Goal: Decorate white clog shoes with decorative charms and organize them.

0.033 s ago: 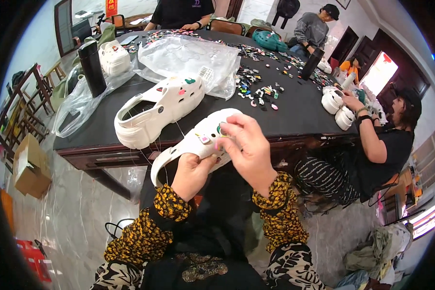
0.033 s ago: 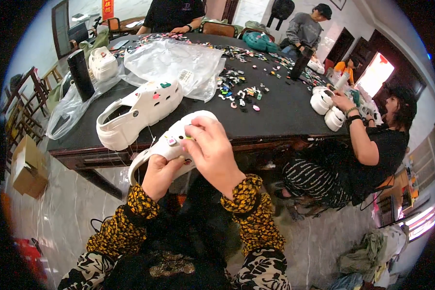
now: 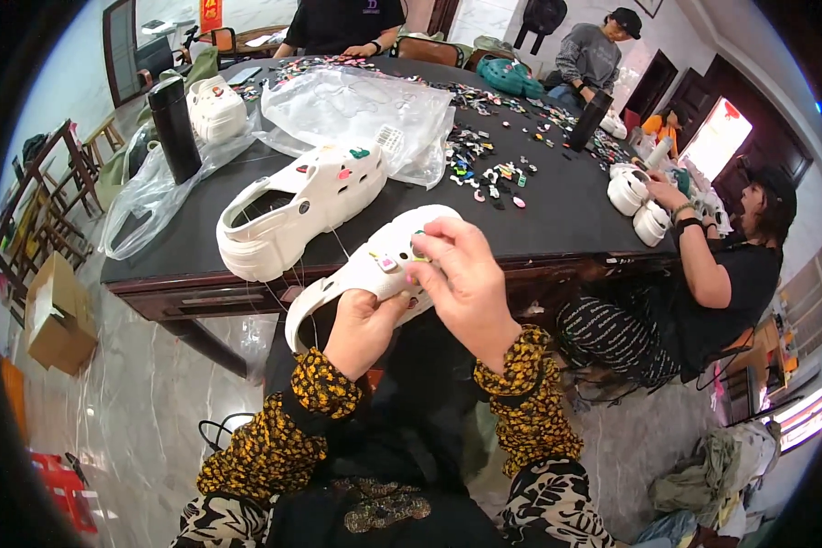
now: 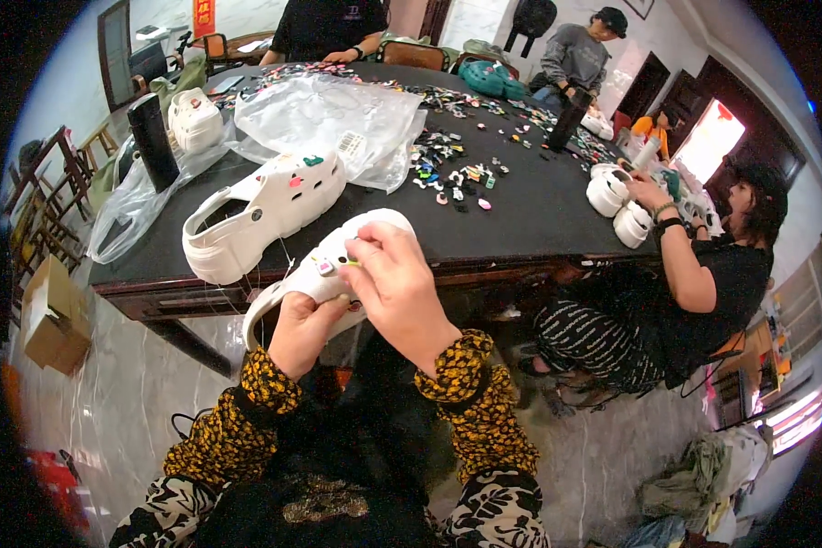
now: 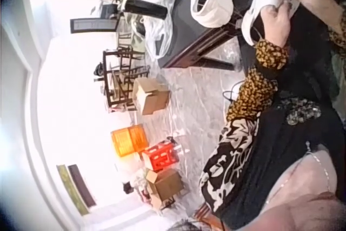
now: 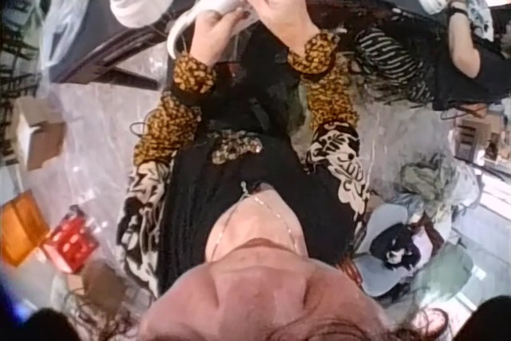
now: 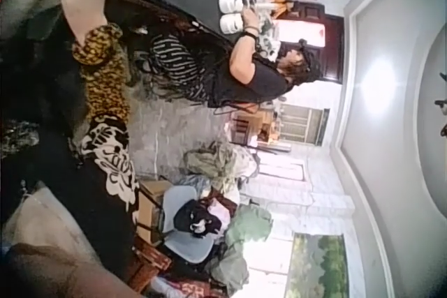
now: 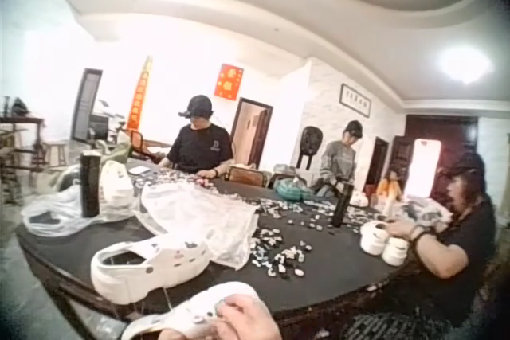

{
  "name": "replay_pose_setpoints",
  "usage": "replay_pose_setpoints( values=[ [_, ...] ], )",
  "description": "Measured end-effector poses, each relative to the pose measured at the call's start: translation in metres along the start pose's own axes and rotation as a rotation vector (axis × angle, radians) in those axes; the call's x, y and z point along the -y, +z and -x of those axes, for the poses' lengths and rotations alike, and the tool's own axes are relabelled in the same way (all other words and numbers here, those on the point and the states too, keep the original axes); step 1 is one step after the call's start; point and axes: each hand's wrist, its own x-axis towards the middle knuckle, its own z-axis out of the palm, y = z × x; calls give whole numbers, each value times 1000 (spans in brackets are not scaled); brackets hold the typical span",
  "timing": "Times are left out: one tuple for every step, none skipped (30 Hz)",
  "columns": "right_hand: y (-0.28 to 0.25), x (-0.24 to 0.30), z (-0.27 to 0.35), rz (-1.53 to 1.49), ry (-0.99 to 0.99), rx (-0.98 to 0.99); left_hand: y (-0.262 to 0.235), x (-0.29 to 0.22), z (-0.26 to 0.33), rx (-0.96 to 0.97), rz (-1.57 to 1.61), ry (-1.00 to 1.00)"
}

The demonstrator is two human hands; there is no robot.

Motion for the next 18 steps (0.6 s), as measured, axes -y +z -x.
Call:
replay_pose_setpoints(
  values=[
    [5, -1, 0, 43, -38, 41, -3, 1, 1, 0, 11, 2],
    [5, -1, 1, 37, -40, 38, -2, 1, 1, 4, 2, -12],
    [5, -2, 3, 45, -39, 58, -2, 1, 0, 9, -5, -25],
    [6, -2, 3, 55, -39, 79, -1, 0, 0, 7, -8, -24],
    [5, -1, 3, 47, -40, 81, -1, -1, 1, 19, -30, -8],
    [1, -1, 2, 61, -55, 120, -2, -1, 2, 31, -52, 8],
    [-1, -2, 2, 75, -69, 160, -3, -1, 2, 24, -55, 7],
    [-3, -2, 2, 76, -70, 160, -2, -1, 1, 26, -76, 6],
    [-4, -3, 3, 36, -61, 161, -2, -1, 0, 27, -97, 5],
    [-5, -4, 3, -5, -52, 161, -2, -1, 1, 26, -98, 5],
    [-5, -6, 5, -1, -51, 160, 0, -1, 0, 16, -85, 12],
    [-5, -9, 6, -3, -33, 132, 1, -1, 0, 6, -73, 19],
    [-6, -10, 7, -5, -16, 104, 2, -1, 0, 9, -72, 19],
    [-5, -10, 7, -6, -16, 103, 2, -3, 0, 12, -76, 19],
    [-4, -9, 6, -44, 23, 77, 2, -3, 0, 15, -80, 20],
    [-3, -8, 6, -81, 61, 52, 1, -3, 0, 15, -81, 20],
    [-1, -8, 6, -82, 61, 51, 1, -3, 1, 16, -60, 1],
    [0, -9, 7, -129, 86, 42, 1, -3, 1, 17, -39, -17]
  ],
)
